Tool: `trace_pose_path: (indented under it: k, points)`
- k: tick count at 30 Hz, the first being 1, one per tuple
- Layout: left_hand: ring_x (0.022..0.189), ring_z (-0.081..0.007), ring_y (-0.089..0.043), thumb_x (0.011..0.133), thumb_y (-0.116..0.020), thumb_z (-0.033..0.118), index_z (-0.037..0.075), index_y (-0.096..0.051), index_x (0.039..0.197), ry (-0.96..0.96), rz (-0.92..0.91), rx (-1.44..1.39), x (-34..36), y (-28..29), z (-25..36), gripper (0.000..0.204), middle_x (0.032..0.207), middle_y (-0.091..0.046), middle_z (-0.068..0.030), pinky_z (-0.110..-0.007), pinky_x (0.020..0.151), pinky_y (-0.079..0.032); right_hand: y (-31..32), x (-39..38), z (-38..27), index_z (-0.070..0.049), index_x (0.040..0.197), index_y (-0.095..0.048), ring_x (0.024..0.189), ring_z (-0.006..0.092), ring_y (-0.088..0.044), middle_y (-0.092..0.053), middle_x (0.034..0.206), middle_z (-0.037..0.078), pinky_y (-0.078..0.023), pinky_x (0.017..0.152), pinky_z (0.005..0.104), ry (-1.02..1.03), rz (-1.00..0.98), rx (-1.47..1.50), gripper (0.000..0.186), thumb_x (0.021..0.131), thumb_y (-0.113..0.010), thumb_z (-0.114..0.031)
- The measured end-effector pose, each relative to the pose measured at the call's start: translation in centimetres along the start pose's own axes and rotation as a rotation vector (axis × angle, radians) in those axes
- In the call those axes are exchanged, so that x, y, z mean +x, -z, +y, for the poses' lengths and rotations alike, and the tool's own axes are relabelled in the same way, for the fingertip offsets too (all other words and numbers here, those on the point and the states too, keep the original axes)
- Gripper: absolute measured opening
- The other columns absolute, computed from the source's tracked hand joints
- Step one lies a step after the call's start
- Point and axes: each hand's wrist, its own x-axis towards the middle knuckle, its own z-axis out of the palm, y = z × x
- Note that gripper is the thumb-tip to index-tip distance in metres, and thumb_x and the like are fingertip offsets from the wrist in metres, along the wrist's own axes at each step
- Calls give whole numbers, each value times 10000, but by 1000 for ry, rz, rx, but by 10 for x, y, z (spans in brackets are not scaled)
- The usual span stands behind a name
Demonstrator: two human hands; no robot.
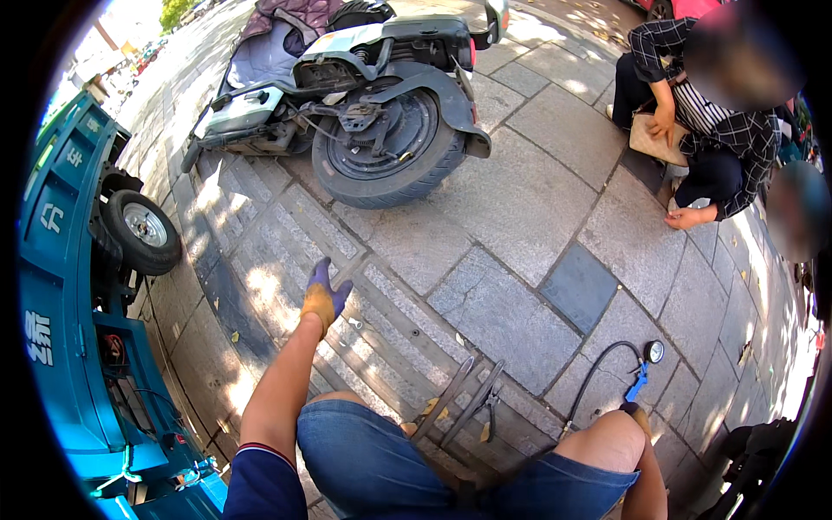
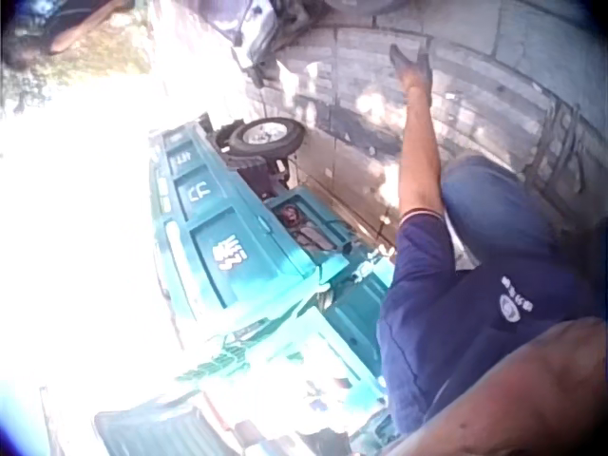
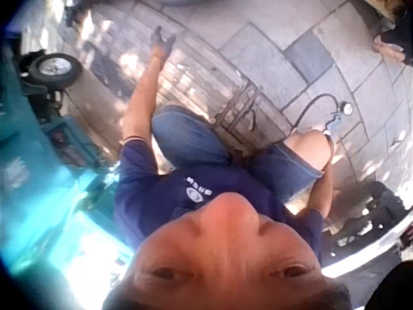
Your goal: The person kneels on the sidewalk and uses pliers to remove a small object from the scooter's rear tire. After removing the object, the person uses a pressure gauge and hose to inflate the tire. The person then removes the gauge and places the tools on the ground.
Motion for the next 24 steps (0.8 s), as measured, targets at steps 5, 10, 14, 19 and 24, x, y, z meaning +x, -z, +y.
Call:
trace_pose_path:
  k: [5, 10, 14, 19, 24]
  points:
    - [1394, -376, -516, 894, -719, 315, -16, -365, 1559, -203, 83, 20, 91, 6, 73, 823, 1470, -547, -293, -395, 1136, -420, -36, -44, 40, -43, 1266, -678, 1073, 350, -712, -741, 1148, 210, -551, 941, 404, -75, -14, 105, 479, 891, -745, -333]
    - [1362, -365, -542, 901, -730, 296, -4, -482, 1500, -138, -202, 44, 94, 27, 106, 714, 1461, -570, -270, -392, 1137, -413, -39, -80, 65, -36, 1283, -668, 1082, 348, -709, -736, 1165, 211, -551, 944, 404, -153, 22, 193, 490, 894, -743, -325]
    - [1370, -312, -538, 933, -720, 248, -3, -487, 1503, -281, -282, 30, 81, 4, 181, 665, 1474, -583, -203, -376, 1137, -405, -47, -103, 92, -30, 1297, -660, 1090, 345, -707, -732, 1179, 212, -551, 946, 404, -183, 81, 277, 499, 897, -742, -319]
    - [1397, -256, -499, 996, -609, 84, 6, -396, 1558, -682, -309, -230, 103, -4, 163, 607, 1512, -532, -166, -355, 1177, -367, -38, -122, 57, -23, 1314, -651, 1099, 343, -704, -727, 1195, 213, -551, 949, 405, -231, 134, 326, 511, 901, -740, -311]
    - [1323, -239, -564, 1016, -588, 47, 28, -469, 1514, -611, -415, -135, 21, -107, 255, 513, 1446, -593, -122, -328, 1116, -423, -62, -137, 47, -9, 1353, -620, 1100, 338, -703, -723, 1210, 211, -552, 947, 404, -363, 315, 610, 539, 906, -742, -283]
